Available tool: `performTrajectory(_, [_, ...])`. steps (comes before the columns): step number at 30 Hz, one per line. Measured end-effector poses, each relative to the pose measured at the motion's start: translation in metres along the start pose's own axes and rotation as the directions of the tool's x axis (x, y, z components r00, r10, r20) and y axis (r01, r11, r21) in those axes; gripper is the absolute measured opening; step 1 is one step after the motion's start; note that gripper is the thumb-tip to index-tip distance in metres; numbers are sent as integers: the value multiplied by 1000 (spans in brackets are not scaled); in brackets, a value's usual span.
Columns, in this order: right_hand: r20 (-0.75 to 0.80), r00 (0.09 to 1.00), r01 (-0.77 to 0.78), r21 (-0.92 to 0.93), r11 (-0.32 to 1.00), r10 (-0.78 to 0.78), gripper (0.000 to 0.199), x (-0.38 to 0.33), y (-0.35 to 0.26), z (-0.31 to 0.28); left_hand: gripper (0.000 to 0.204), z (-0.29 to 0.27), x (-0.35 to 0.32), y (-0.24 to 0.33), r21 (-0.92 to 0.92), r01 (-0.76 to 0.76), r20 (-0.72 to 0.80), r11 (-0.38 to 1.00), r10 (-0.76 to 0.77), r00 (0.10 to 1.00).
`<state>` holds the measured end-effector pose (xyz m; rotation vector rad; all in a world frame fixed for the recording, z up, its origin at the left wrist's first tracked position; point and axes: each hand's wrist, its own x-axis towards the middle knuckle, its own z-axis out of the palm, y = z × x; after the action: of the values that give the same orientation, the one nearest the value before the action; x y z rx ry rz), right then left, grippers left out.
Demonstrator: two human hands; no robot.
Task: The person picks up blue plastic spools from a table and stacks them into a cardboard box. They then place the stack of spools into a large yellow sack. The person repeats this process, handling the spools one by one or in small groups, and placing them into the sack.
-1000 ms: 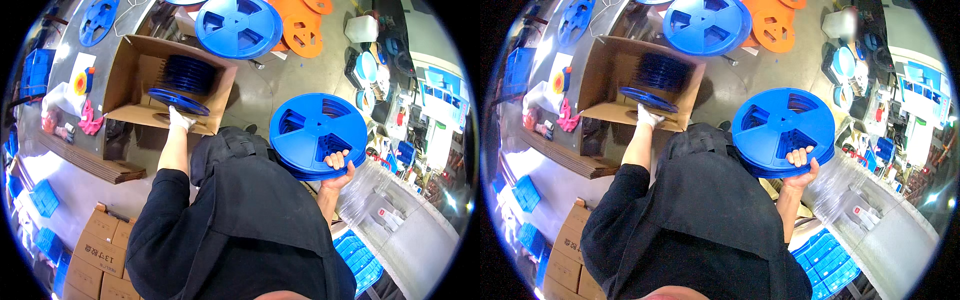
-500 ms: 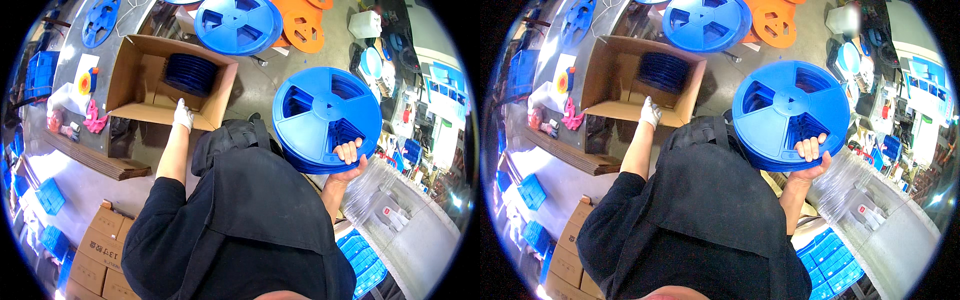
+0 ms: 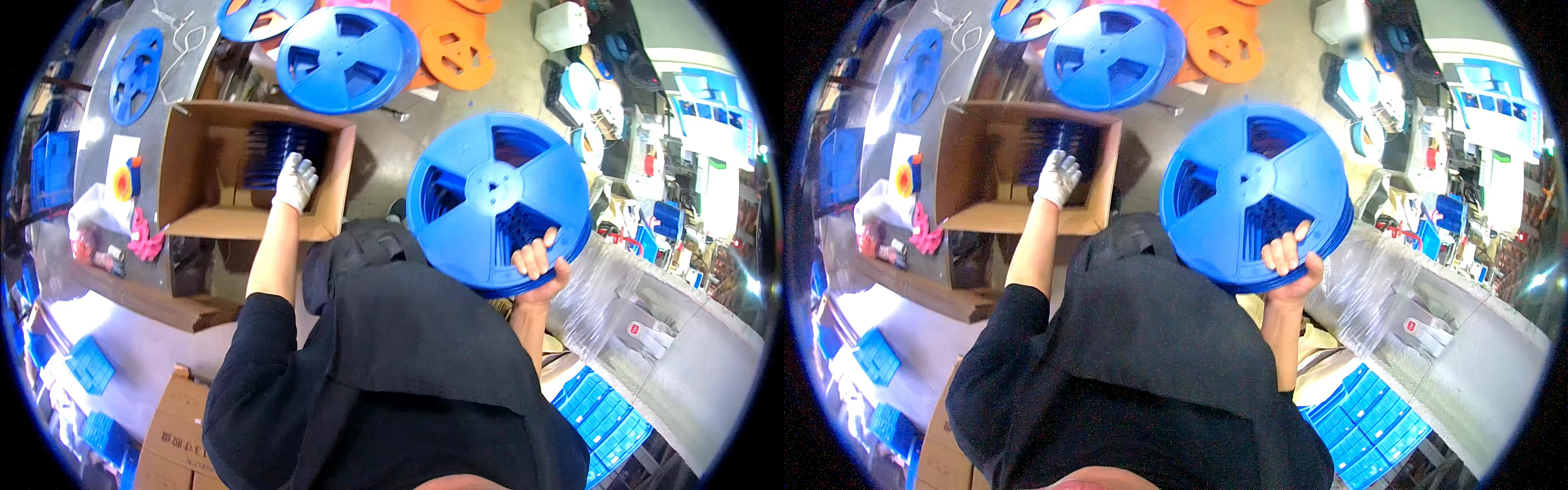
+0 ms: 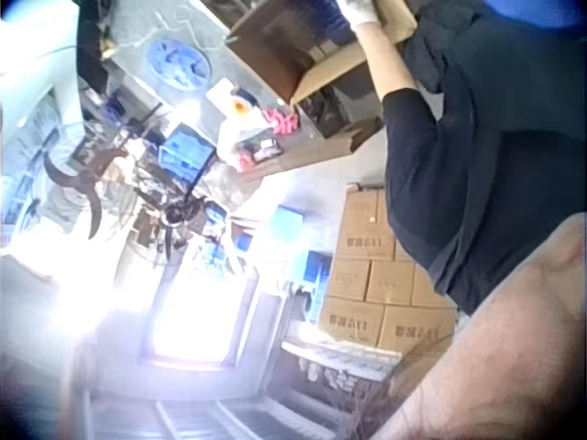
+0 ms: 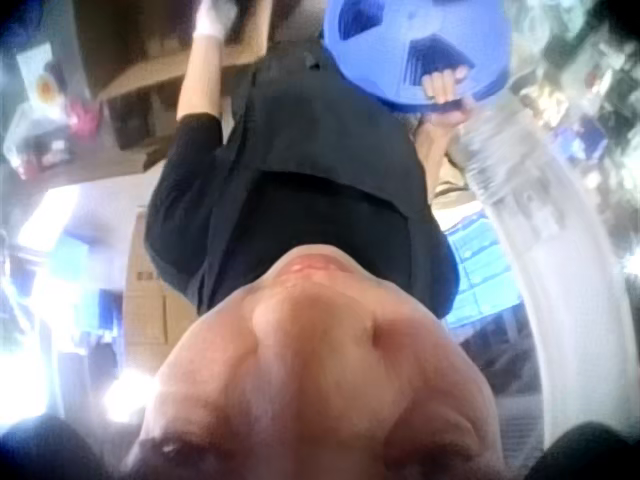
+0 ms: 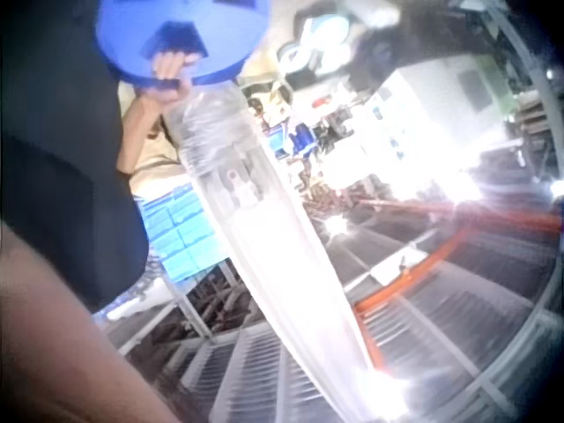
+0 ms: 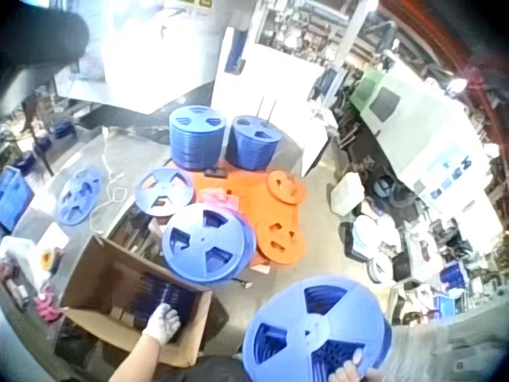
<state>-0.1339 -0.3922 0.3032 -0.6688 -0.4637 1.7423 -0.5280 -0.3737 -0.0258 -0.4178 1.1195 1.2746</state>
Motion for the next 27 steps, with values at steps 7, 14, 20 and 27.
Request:
performTrajectory(7, [-93, 995, 29, -84, 996, -37, 32, -24, -14, -18, 80, 57, 138, 86, 470, -673, 162, 571, 694, 701])
performTrajectory(14, [-288, 949, 88, -152, 984, -129, 31, -37, -21, -33, 49, 85, 182, 118, 35, -268, 109, 963, 262, 959])
performTrajectory(20, [-358, 927, 60, -148, 987, -110, 31, -27, -18, -40, 50, 84, 163, 115, 60, 202, 220, 978, -210, 953])
performTrajectory(27, [-306, 950, 34, -118, 992, -69, 32, -14, -17, -38, 64, 105, 186, 90, -72, 35, 109, 997, -27, 994])
